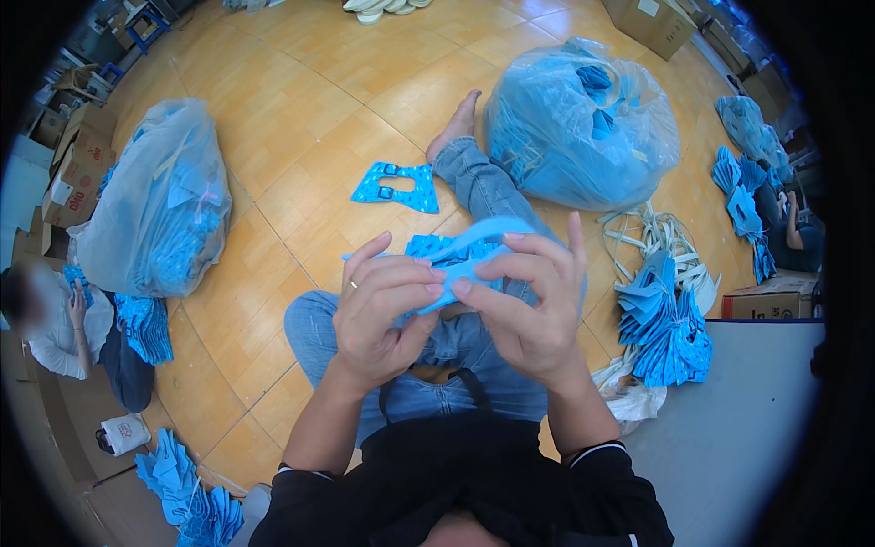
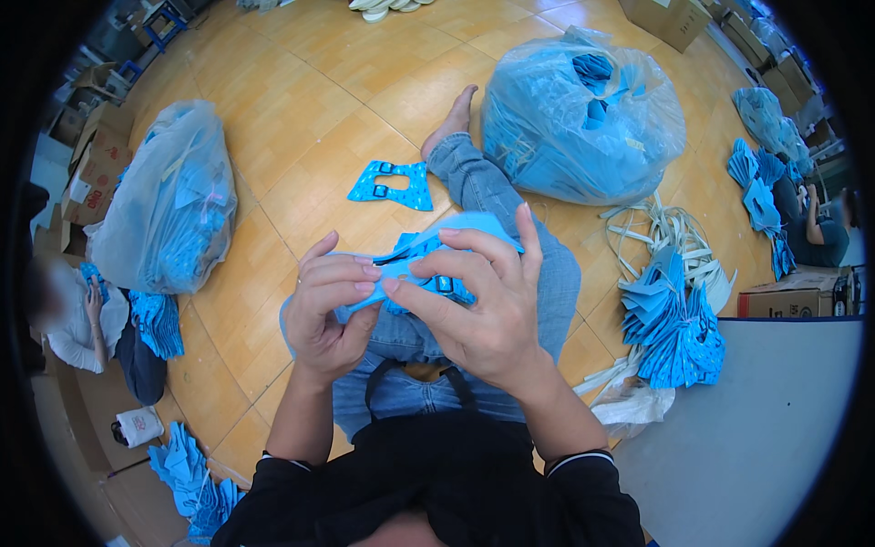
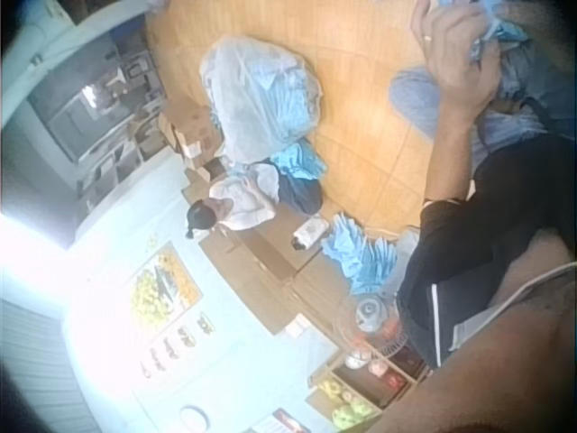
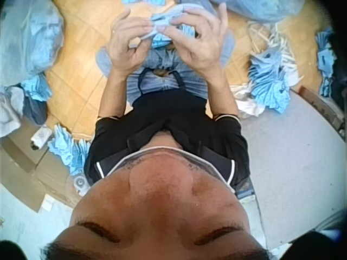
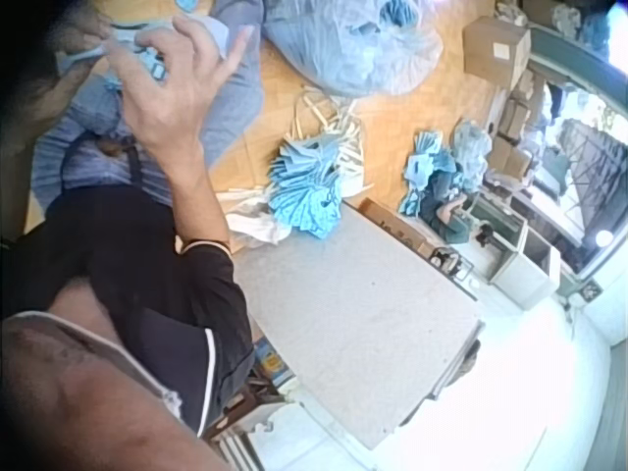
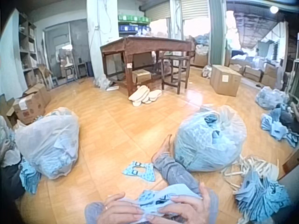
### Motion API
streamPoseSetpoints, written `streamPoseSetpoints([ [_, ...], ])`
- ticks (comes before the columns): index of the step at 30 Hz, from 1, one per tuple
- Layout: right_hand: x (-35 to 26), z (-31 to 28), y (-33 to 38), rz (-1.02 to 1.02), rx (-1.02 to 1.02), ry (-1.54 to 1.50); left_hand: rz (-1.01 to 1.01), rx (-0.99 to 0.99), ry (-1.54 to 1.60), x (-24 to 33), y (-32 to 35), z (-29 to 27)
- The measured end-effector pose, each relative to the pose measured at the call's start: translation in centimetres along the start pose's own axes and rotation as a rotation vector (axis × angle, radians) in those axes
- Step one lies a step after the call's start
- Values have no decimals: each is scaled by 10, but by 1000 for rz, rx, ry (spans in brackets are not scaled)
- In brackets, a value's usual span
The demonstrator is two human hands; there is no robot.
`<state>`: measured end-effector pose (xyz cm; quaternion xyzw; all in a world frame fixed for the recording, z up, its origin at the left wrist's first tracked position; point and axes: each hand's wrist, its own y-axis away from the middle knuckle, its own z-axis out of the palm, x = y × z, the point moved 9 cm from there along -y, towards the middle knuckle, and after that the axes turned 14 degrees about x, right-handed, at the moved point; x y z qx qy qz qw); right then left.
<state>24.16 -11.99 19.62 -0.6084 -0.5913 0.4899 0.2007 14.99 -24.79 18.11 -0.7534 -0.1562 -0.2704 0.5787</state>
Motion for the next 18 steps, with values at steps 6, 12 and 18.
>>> streamPoseSetpoints([
  [6, 3, -2, 0, 11, 70, -55, -40, 14, 29, -6, 1, -1],
  [12, 5, 0, 0, 91, 93, -70, -58, 28, 57, -8, 1, -2],
  [18, 0, 3, -2, -10, 28, 3, -61, 14, 44, -8, 1, -1],
])
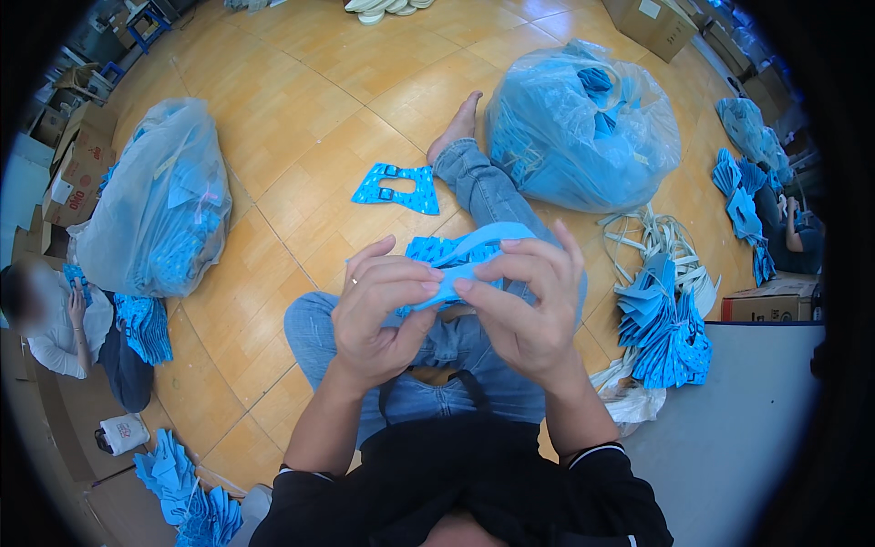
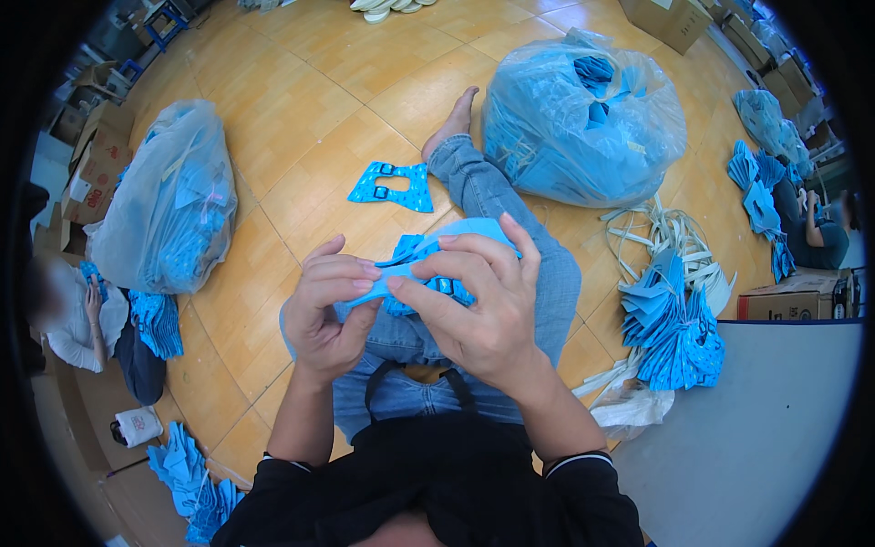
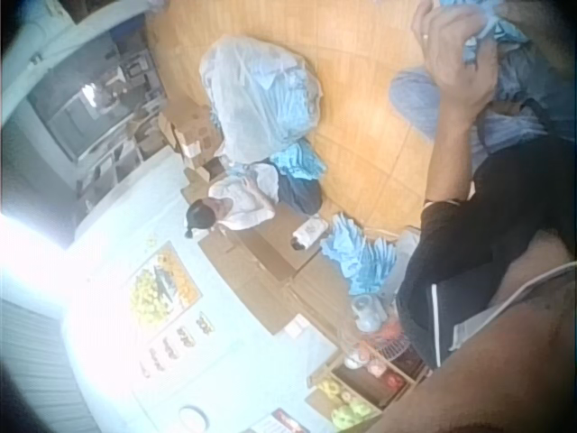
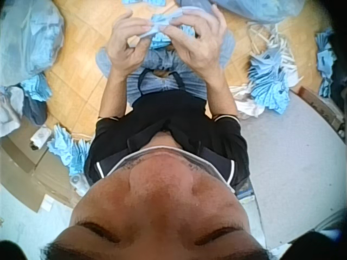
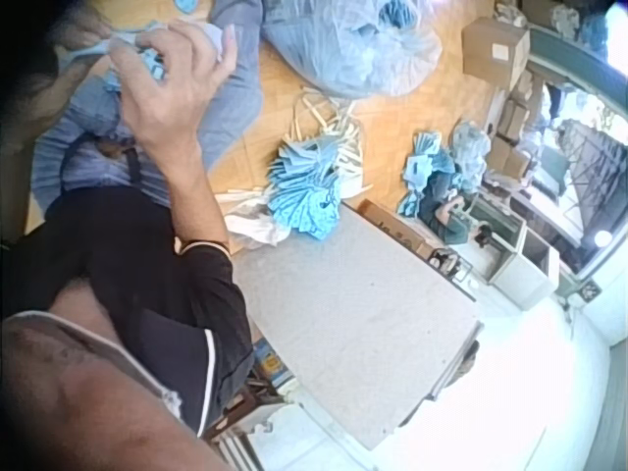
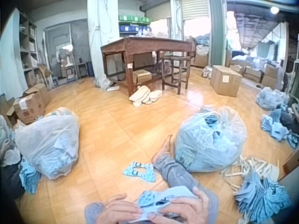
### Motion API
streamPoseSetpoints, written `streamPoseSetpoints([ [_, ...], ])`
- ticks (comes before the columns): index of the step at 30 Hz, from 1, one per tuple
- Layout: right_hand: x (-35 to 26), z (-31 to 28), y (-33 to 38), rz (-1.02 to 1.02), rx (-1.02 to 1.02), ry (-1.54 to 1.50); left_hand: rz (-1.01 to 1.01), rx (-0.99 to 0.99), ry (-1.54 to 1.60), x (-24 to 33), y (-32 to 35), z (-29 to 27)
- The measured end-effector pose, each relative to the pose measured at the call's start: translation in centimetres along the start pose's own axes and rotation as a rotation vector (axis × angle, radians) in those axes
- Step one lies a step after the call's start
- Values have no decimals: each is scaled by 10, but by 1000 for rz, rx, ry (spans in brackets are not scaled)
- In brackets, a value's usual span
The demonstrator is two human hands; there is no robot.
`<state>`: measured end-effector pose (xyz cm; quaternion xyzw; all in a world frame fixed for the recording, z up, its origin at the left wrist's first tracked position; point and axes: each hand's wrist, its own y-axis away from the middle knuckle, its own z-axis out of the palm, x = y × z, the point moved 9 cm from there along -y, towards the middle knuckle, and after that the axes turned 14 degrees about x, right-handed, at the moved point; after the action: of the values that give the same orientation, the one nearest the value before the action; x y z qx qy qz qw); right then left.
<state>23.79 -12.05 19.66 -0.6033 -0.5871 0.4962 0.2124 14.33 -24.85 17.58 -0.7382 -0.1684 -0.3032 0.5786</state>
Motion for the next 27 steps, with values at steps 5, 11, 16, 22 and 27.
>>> streamPoseSetpoints([
  [5, 4, -2, 5, 15, 52, -51, -53, 14, 24, -6, 1, 1],
  [11, 35, -11, 17, 270, 206, -193, -117, 39, 63, -16, 1, -6],
  [16, 62, -11, 30, 381, 160, -242, -147, 57, 126, -22, -2, -12],
  [22, 69, -13, 39, 394, 198, -263, -62, 51, 13, -18, -5, -11],
  [27, 63, -17, 35, 310, 215, -252, -43, 73, -35, -18, -7, -14],
])
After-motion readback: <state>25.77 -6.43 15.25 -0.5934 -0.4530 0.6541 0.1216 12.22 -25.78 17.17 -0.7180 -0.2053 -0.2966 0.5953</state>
